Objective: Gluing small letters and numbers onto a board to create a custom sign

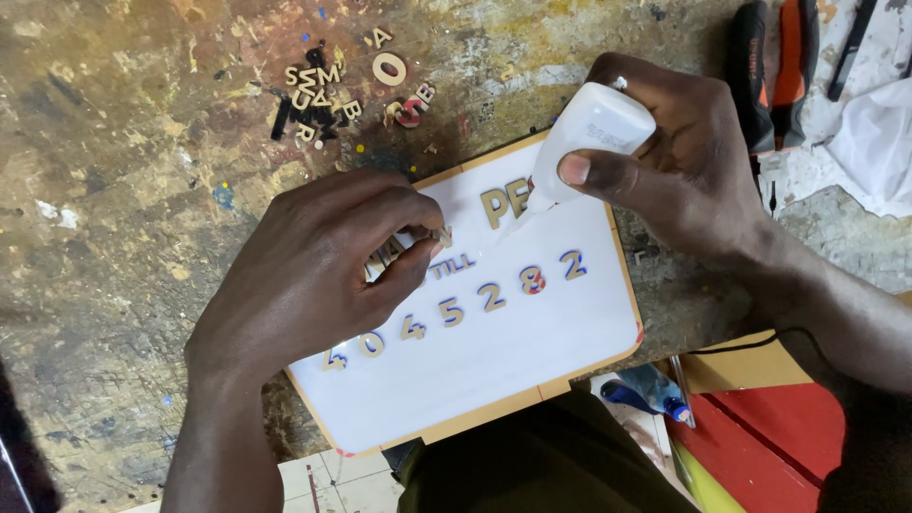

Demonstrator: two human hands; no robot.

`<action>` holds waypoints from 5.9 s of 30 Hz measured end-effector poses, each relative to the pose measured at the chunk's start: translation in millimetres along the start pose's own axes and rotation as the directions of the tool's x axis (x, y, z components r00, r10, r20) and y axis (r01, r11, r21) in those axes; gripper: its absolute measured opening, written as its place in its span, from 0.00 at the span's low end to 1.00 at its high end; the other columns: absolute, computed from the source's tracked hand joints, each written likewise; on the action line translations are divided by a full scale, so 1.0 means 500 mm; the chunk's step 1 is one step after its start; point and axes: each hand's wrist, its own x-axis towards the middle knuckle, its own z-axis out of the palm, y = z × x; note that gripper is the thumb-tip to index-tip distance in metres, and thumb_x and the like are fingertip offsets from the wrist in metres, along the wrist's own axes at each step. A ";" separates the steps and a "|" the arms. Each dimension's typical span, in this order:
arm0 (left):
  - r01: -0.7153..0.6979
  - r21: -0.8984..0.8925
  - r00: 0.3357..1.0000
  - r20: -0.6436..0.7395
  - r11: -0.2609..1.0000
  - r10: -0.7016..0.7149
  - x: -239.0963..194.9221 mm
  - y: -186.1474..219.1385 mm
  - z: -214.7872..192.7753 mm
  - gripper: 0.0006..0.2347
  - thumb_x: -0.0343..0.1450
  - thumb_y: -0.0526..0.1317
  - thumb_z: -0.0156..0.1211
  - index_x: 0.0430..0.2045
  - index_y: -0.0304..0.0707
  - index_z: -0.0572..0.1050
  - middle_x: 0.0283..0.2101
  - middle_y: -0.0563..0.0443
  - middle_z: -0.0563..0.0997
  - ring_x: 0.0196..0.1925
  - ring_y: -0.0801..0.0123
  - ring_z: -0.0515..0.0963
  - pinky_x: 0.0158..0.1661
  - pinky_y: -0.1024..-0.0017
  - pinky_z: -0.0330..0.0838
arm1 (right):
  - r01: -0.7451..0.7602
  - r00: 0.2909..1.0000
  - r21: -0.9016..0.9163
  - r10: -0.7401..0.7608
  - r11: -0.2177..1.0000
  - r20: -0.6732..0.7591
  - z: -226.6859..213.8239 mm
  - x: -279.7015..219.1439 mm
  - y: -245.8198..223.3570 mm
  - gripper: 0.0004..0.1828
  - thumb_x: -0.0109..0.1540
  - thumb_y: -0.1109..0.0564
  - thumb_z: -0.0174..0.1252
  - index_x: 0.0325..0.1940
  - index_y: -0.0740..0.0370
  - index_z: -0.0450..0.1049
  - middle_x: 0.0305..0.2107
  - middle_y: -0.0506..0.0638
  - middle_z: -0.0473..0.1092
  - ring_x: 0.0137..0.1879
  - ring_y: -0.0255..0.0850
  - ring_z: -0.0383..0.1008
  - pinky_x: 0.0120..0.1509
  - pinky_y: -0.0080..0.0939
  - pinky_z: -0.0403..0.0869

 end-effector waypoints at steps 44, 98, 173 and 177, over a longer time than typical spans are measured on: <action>0.001 0.000 1.000 0.016 1.000 -0.001 0.002 0.005 -0.003 0.06 0.76 0.29 0.65 0.40 0.41 0.78 0.37 0.52 0.80 0.36 0.58 0.79 0.36 0.60 0.69 | 0.063 0.998 0.124 -0.058 0.990 -0.037 -0.008 0.002 0.044 0.14 0.73 0.51 0.64 0.47 0.66 0.74 0.37 0.49 0.70 0.41 0.36 0.70 0.45 0.37 0.66; -0.194 0.363 0.936 -0.208 0.911 0.283 0.017 0.022 0.078 0.01 0.81 0.33 0.65 0.42 0.34 0.80 0.39 0.47 0.80 0.40 0.52 0.80 0.46 0.56 0.76 | 0.608 0.775 -0.541 -0.582 0.581 0.246 0.069 -0.028 0.024 0.07 0.78 0.54 0.65 0.55 0.59 0.85 0.47 0.50 0.78 0.48 0.53 0.79 0.47 0.51 0.77; 0.067 0.032 0.983 -0.173 0.997 -0.061 0.018 0.026 0.079 0.12 0.71 0.34 0.73 0.41 0.40 0.72 0.58 0.44 0.72 0.62 0.45 0.70 0.54 0.50 0.65 | 0.618 0.785 -0.558 -0.457 0.553 0.417 0.066 -0.038 0.015 0.05 0.76 0.57 0.65 0.54 0.59 0.82 0.45 0.51 0.75 0.48 0.52 0.76 0.42 0.52 0.76; 0.060 0.053 0.985 -0.167 0.997 -0.051 0.018 0.026 0.078 0.12 0.73 0.36 0.73 0.41 0.39 0.72 0.58 0.43 0.71 0.62 0.44 0.69 0.56 0.49 0.66 | 0.646 0.763 -0.555 -0.472 0.525 0.441 0.063 -0.038 0.016 0.04 0.74 0.58 0.66 0.54 0.58 0.81 0.46 0.50 0.75 0.49 0.51 0.77 0.40 0.51 0.74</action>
